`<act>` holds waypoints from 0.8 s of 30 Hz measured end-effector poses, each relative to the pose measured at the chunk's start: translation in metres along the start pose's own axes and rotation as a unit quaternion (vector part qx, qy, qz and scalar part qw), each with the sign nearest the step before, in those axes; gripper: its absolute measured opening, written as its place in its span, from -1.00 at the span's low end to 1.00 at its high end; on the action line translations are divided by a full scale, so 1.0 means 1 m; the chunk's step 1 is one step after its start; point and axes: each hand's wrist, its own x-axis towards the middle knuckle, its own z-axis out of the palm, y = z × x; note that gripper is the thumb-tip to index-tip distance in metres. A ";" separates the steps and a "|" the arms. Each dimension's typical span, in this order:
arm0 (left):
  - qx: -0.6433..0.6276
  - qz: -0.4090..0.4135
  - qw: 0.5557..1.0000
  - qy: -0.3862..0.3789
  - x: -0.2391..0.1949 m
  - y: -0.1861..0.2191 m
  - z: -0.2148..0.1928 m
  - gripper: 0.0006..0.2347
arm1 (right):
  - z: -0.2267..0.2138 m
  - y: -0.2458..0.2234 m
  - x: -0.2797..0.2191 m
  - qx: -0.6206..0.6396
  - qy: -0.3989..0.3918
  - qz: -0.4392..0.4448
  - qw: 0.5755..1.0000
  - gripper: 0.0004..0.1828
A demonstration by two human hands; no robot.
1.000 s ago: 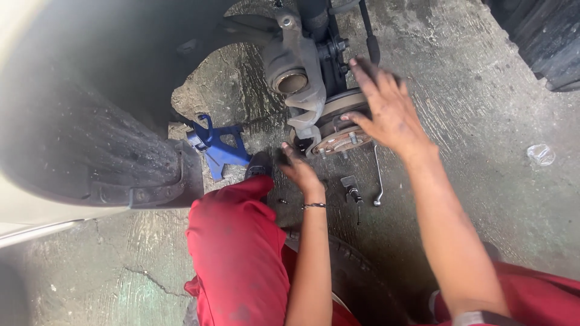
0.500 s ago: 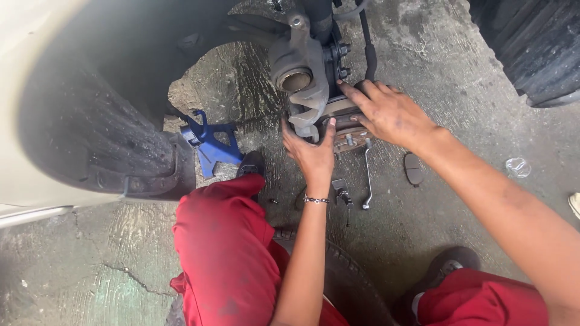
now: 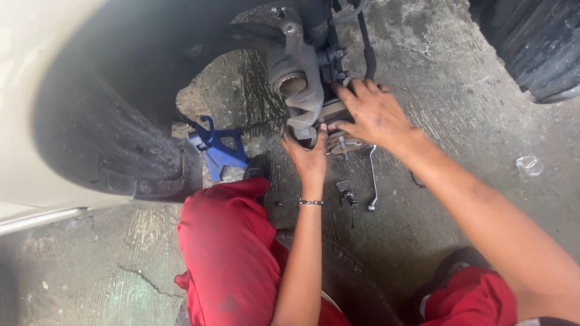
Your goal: The person is working on a car's brake assembly, specifically handling the brake caliper and rotor. They use their hands to manipulate the caliper, attempting to align or install it onto the rotor. Tools and a jack stand are visible on the ground nearby.
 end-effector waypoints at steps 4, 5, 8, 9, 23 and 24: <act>0.015 0.008 1.000 -0.003 -0.004 0.012 -0.001 -0.22 | 0.019 0.017 0.002 -0.005 -0.001 -0.004 1.000 -0.11; 0.017 0.007 1.000 -0.005 -0.005 0.009 0.000 -0.22 | 0.021 0.023 0.001 -0.003 -0.003 -0.003 1.000 -0.11; 0.059 0.005 0.998 -0.005 -0.008 0.002 -0.001 -0.15 | 0.015 0.028 0.000 -0.027 0.045 -0.103 0.993 -0.08; 0.045 0.023 0.999 -0.003 -0.009 0.002 -0.003 -0.18 | 0.004 0.022 -0.001 0.027 0.003 -0.061 0.998 -0.10; 0.034 0.045 0.998 -0.011 -0.013 0.002 -0.011 -0.12 | 0.016 0.016 0.000 0.000 -0.006 -0.006 1.000 -0.30; 0.015 0.045 0.999 -0.003 -0.013 -0.003 -0.011 -0.09 | 0.015 0.013 0.000 0.005 -0.025 0.026 0.999 -0.28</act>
